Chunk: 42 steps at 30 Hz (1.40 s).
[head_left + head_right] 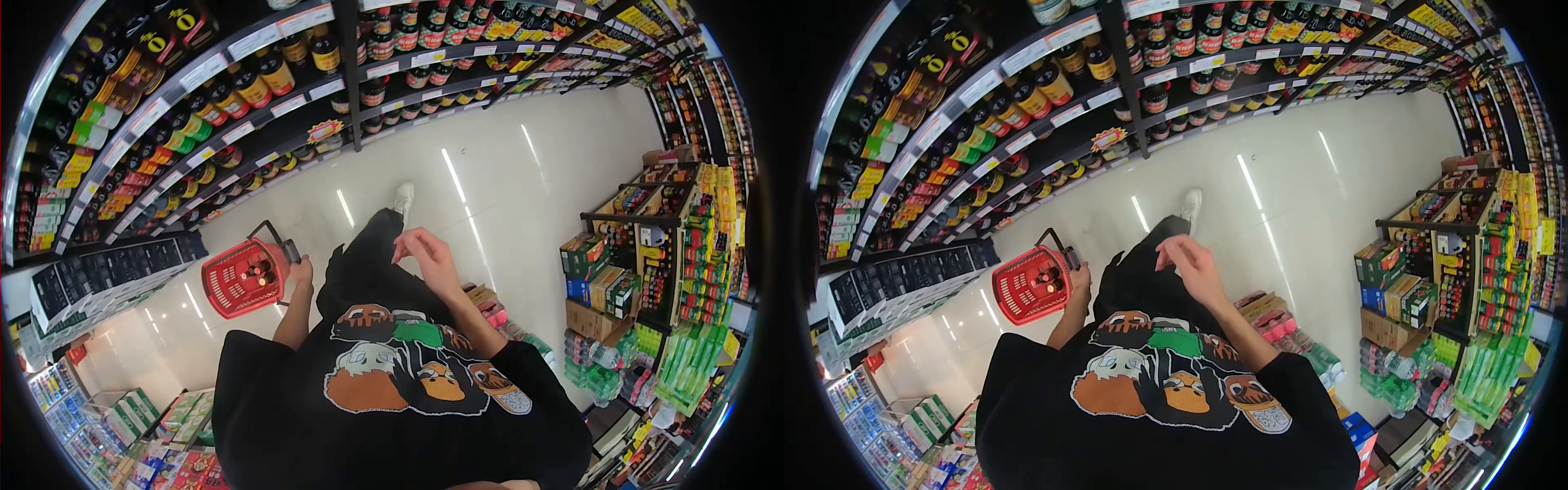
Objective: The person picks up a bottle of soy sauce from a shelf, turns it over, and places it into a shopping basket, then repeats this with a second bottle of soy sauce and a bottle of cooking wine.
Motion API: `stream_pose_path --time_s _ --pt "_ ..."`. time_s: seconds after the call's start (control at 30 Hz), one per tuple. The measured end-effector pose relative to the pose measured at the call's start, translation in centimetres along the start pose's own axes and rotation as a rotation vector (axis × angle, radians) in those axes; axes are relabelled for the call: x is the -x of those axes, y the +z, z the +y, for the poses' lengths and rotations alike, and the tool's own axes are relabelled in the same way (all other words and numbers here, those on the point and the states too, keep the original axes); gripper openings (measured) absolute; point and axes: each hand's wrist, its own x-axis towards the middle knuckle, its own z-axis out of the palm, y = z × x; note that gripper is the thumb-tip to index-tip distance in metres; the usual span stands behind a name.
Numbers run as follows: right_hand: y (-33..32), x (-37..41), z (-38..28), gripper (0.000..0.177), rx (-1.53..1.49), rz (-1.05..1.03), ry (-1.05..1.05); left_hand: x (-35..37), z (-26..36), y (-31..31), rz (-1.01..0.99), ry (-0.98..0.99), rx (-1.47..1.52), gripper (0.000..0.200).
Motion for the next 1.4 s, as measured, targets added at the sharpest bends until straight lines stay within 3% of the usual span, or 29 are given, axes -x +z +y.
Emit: stream_pose_path --time_s 0.17,0.23,0.37,0.43,0.67,0.8,0.93,1.13,1.27,1.4 --pt "-4.5 -4.0 -2.8 0.025 0.088 -0.097 0.071 4.5 6.0 3.6 -0.075 -0.006 0.018 0.055" --pt "-6.6 -5.8 -4.1 0.024 0.150 -0.137 0.089 5.0 7.7 5.2 0.059 0.003 0.017 0.061" --pt "-11.3 -9.5 -7.9 0.021 0.412 -0.196 0.110 6.9 9.4 9.2 0.128 0.025 0.137 0.061" --pt "-13.3 -10.6 -9.2 0.021 0.349 -0.182 0.107 7.6 10.3 11.1 0.187 0.190 0.207 0.057" --pt "-17.3 -12.5 -9.8 0.034 0.375 -0.122 0.132 10.8 13.5 15.1 -0.026 0.141 0.190 0.049" --pt "-19.7 -12.9 -10.0 0.038 0.428 -0.189 0.105 13.5 15.0 17.2 -0.034 0.153 0.193 0.053" --pt "-22.8 -13.1 -10.3 0.040 0.433 -0.241 0.117 16.5 17.1 19.7 0.003 0.150 0.183 0.058" --pt "-29.1 -14.2 -12.4 0.039 0.431 -0.376 0.066 18.1 18.5 25.2 0.082 0.196 0.227 0.050" --pt "-35.5 -14.4 -14.4 0.037 0.429 -0.453 -0.046 22.4 23.4 26.3 0.199 0.370 0.152 0.048" --pt "-42.5 -14.6 -15.0 0.036 0.430 -0.397 -0.023 20.6 21.4 30.5 0.172 0.274 0.090 0.050"
